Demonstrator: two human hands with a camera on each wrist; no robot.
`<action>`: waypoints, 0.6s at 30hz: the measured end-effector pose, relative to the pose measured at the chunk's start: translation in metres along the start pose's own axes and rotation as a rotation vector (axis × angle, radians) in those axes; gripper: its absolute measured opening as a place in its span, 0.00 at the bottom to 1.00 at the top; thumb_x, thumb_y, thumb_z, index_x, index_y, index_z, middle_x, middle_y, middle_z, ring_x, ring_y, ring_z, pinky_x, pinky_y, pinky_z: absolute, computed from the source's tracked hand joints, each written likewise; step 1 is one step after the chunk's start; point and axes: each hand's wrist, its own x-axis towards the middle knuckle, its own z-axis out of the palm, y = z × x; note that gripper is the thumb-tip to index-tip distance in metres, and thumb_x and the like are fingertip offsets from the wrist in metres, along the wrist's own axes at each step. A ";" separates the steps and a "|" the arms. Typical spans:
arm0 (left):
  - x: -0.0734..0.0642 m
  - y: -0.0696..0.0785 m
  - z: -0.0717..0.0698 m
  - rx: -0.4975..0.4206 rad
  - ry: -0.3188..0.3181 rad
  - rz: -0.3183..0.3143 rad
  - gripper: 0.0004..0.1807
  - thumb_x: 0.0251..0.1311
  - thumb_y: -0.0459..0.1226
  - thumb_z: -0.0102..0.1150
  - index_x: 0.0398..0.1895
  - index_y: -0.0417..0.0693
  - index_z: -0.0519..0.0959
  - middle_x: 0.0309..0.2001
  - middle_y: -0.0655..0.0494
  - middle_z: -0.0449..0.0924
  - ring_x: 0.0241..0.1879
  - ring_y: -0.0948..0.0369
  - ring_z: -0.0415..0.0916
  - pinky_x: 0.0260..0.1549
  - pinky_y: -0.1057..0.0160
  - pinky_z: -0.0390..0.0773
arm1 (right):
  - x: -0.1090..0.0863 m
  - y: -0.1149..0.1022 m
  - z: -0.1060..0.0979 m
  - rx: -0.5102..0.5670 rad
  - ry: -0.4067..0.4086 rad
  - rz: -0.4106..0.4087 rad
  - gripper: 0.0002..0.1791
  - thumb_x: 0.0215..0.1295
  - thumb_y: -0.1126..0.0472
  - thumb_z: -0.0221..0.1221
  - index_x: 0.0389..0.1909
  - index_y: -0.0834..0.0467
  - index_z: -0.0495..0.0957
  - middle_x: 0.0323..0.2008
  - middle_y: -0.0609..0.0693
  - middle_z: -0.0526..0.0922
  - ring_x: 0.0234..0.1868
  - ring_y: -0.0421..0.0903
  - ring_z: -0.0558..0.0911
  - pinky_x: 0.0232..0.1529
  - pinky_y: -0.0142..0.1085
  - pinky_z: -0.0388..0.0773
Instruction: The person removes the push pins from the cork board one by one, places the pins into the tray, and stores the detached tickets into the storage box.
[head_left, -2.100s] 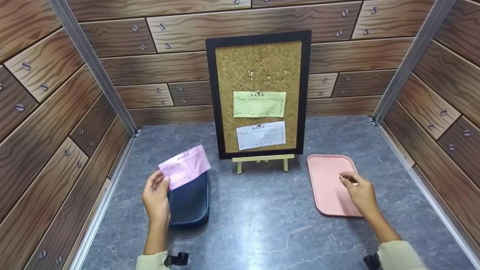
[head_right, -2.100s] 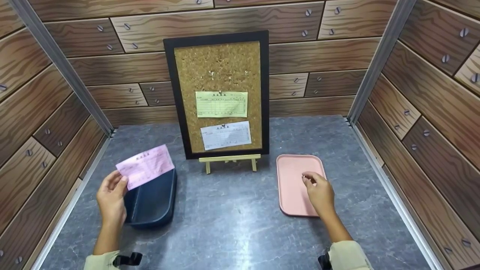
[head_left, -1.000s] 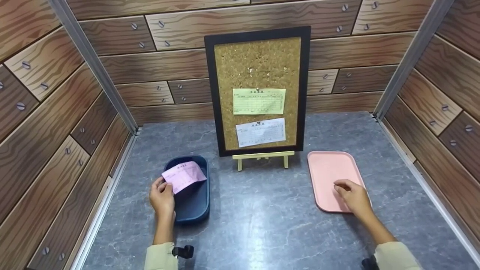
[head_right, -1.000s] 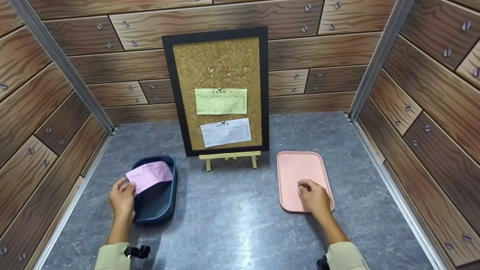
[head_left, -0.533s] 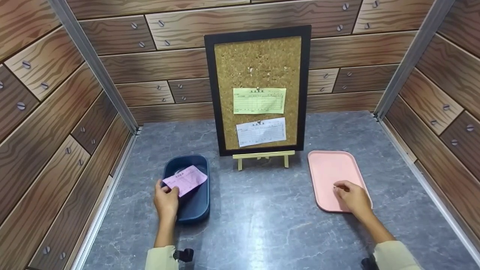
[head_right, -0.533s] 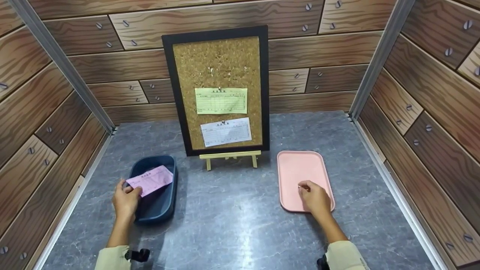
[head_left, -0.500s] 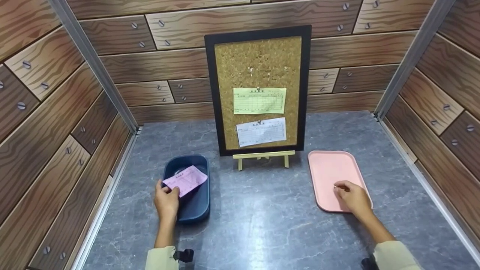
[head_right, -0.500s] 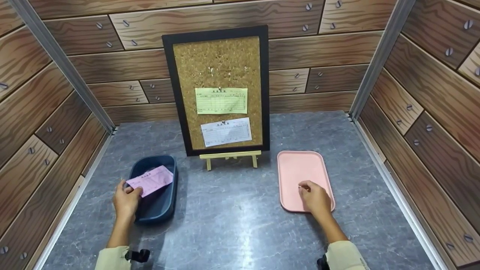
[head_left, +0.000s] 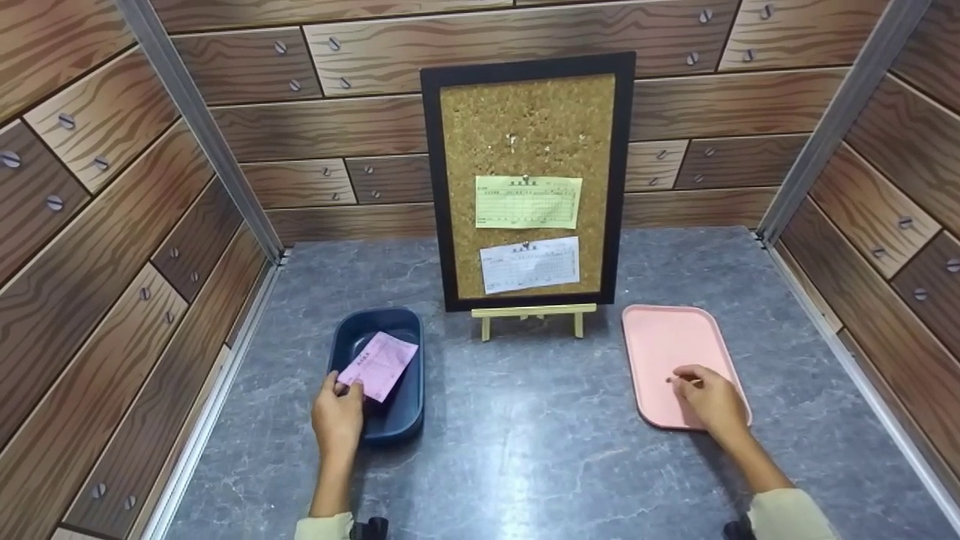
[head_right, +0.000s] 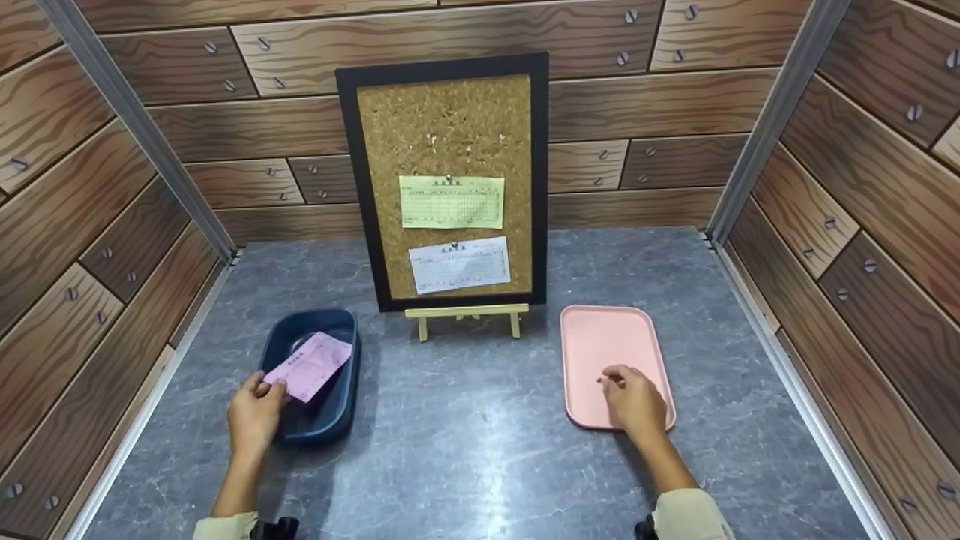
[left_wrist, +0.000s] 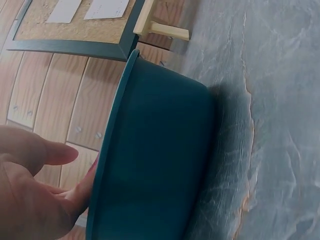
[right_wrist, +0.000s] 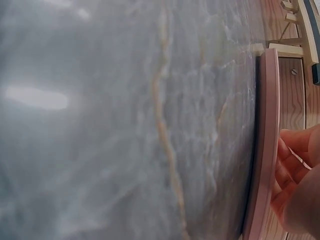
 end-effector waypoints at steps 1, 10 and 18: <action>-0.002 0.000 -0.001 0.012 -0.001 0.006 0.30 0.68 0.37 0.54 0.70 0.30 0.66 0.59 0.31 0.78 0.59 0.40 0.76 0.62 0.43 0.71 | 0.000 0.000 -0.001 0.000 0.006 -0.003 0.08 0.65 0.65 0.64 0.43 0.61 0.86 0.40 0.58 0.89 0.35 0.39 0.82 0.37 0.29 0.75; -0.018 0.001 -0.015 0.107 0.024 0.063 0.25 0.68 0.39 0.56 0.65 0.35 0.74 0.52 0.38 0.83 0.53 0.42 0.79 0.56 0.42 0.73 | -0.001 -0.014 -0.002 0.011 0.042 -0.006 0.08 0.65 0.66 0.64 0.43 0.62 0.86 0.39 0.58 0.88 0.33 0.37 0.81 0.33 0.27 0.74; -0.022 0.016 -0.012 0.094 0.003 0.097 0.22 0.69 0.39 0.57 0.63 0.38 0.76 0.55 0.38 0.81 0.52 0.42 0.82 0.53 0.43 0.78 | 0.008 -0.039 -0.004 0.045 0.078 -0.041 0.09 0.66 0.65 0.65 0.45 0.60 0.86 0.38 0.55 0.87 0.33 0.28 0.76 0.32 0.22 0.73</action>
